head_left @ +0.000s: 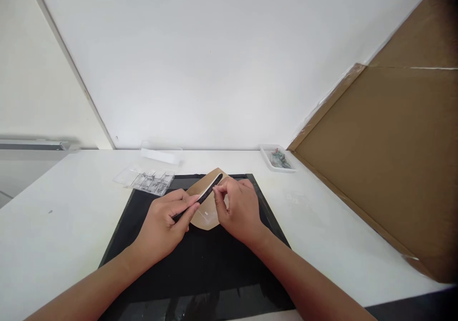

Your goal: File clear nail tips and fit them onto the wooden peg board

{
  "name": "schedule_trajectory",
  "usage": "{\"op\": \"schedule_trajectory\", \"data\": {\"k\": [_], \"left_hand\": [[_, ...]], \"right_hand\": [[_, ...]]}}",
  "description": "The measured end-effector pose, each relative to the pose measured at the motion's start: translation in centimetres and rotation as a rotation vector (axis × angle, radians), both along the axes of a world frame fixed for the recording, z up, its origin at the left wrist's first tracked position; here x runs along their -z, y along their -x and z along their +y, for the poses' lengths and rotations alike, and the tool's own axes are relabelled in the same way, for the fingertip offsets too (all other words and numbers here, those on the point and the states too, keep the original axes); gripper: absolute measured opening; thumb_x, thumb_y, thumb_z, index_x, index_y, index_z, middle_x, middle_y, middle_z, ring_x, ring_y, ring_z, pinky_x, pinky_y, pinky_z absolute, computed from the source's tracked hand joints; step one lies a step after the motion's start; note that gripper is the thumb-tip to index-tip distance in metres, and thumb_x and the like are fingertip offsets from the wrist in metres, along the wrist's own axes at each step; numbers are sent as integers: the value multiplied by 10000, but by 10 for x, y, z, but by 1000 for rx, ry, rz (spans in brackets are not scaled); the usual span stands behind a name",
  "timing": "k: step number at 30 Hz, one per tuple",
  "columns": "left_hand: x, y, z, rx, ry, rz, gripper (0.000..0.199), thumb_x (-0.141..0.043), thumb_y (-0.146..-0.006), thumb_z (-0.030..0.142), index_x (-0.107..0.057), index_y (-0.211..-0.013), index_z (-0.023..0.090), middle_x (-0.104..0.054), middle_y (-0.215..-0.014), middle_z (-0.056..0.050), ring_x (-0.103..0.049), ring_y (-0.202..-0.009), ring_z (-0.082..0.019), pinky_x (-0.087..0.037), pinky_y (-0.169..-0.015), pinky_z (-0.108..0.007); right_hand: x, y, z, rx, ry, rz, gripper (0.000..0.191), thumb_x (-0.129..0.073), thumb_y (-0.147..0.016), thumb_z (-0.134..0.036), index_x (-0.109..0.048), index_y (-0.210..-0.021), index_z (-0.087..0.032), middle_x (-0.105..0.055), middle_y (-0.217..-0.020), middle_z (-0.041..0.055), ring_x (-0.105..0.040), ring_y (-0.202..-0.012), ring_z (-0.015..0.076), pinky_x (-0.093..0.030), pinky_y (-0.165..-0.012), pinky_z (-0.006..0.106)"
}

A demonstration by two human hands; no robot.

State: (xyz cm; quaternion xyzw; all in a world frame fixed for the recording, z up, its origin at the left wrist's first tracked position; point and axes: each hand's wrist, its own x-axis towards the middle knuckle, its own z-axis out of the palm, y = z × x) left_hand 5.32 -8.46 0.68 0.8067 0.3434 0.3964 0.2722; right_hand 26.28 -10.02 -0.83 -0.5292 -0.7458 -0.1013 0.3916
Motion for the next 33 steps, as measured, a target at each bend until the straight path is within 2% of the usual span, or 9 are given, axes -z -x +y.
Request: {"op": "schedule_trajectory", "data": {"k": [3, 5, 15, 19, 21, 24, 28, 33], "left_hand": [[0, -1, 0, 6, -78, -15, 256, -590, -1038, 260, -821, -1149, 254, -647, -728, 4, -613, -593, -102, -510, -598, -230], [0, -1, 0, 10, -117, -35, 253, -595, -1034, 224, -820, -1149, 241, -636, -720, 8, -610, -597, -94, -502, -602, -219], [3, -2, -3, 15, -265, -34, 291, -604, -1018, 121, -783, -1224, 223, -649, -810, -12, -621, -704, -95, -500, -647, -206], [3, -2, -2, 14, -313, -18, 309, -604, -1013, 103, -766, -1249, 218, -621, -817, -7, -604, -709, -92, -491, -652, -211], [3, -2, -1, 17, -329, -13, 318, -604, -1011, 94, -760, -1258, 220, -617, -830, -6, -606, -722, -90, -491, -660, -208], [3, -2, -1, 29, -336, -24, 327, -603, -1009, 83, -752, -1270, 214, -609, -820, -3, -603, -715, -84, -492, -657, -200], [2, -2, -1, 34, -332, -28, 318, -608, -1010, 87, -761, -1254, 221, -604, -796, 3, -594, -690, -78, -488, -641, -194], [3, -1, -1, 27, -314, -24, 312, -610, -1013, 106, -764, -1256, 228, -635, -796, -2, -615, -692, -88, -500, -639, -202]], "right_hand": [[0, 2, -1, -27, 18, -11, 179, -519, -1043, -270, -505, -870, -224, -688, -761, 16, -621, -667, 189, -339, -753, 376], [-1, 2, -1, 10, 28, 6, 190, -516, -1047, -264, -514, -862, -221, -694, -775, 15, -631, -687, 188, -339, -774, 375], [-6, 3, -3, -20, 92, 75, 184, -522, -1036, -262, -503, -856, -223, -678, -745, -4, -610, -654, 179, -340, -776, 381], [-8, 3, -2, 19, 90, 123, 202, -538, -1031, -279, -523, -838, -222, -683, -754, 1, -636, -695, 187, -350, -809, 390], [-9, 4, -3, -32, 107, 96, 190, -531, -1027, -266, -509, -843, -223, -673, -739, -4, -622, -668, 181, -350, -775, 382], [-11, 5, -4, 13, 84, 135, 193, -517, -1037, -243, -513, -845, -225, -686, -745, -2, -633, -682, 181, -347, -779, 382], [-11, 4, -5, -41, 91, 125, 187, -529, -1023, -243, -502, -839, -225, -672, -736, -7, -619, -661, 175, -351, -781, 375], [-8, 4, -6, -8, 82, 138, 184, -531, -1026, -251, -520, -845, -220, -691, -764, 4, -646, -706, 185, -347, -791, 378]]}}
